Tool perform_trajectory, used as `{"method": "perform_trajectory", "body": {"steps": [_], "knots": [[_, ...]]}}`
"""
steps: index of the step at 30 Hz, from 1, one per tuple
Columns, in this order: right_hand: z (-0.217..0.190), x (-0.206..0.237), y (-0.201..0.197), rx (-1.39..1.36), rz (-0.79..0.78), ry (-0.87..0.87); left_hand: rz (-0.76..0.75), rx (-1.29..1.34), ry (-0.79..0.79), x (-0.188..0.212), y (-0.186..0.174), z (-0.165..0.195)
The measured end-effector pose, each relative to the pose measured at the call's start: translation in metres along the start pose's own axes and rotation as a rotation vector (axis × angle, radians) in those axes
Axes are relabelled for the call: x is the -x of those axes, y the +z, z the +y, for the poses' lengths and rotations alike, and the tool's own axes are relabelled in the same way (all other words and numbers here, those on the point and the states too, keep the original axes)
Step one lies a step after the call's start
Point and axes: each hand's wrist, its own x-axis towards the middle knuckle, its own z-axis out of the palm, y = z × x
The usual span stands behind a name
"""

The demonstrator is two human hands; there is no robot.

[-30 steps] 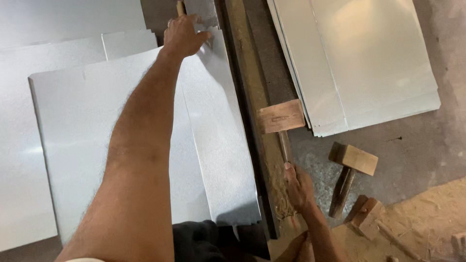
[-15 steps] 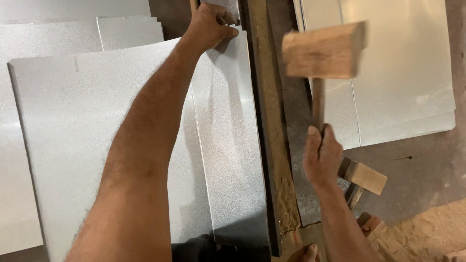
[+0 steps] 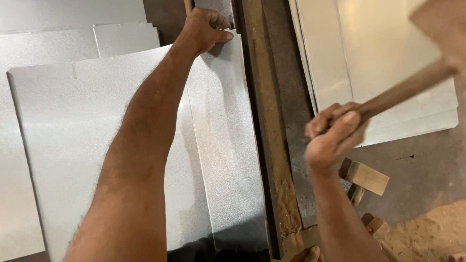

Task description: The person places a flat metal sheet on a floor-mounted bending brake, aligns its edge, and folds it over the bar by hand. They then hammer along the folded edge with wooden mallets to set the crease, reposition the sheet, and repeat the folding and hammering along the length of the panel.

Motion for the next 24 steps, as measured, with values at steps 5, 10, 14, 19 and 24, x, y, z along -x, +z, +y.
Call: {"method": "perform_trajectory", "body": {"steps": [5, 10, 14, 19, 24], "knots": [[0.020, 0.005, 0.004, 0.592, -0.376, 0.643, -0.046, 0.044, -0.051, 0.001, -0.001, -0.001], [0.038, 0.006, -0.007, -0.218, 0.219, 0.263, -0.026, -0.044, -0.045, 0.002, -0.003, -0.001], [0.047, 0.008, -0.002, 0.469, -0.452, 0.363, -0.068, -0.024, -0.069, 0.003, -0.004, 0.001], [0.048, 0.002, 0.009, -0.308, 0.253, 0.629, -0.069, -0.010, -0.075, 0.002, -0.004, 0.005], [0.043, -0.008, 0.014, -0.098, -0.310, 1.014, -0.096, 0.003, -0.113, 0.002, -0.004, 0.005]]}}
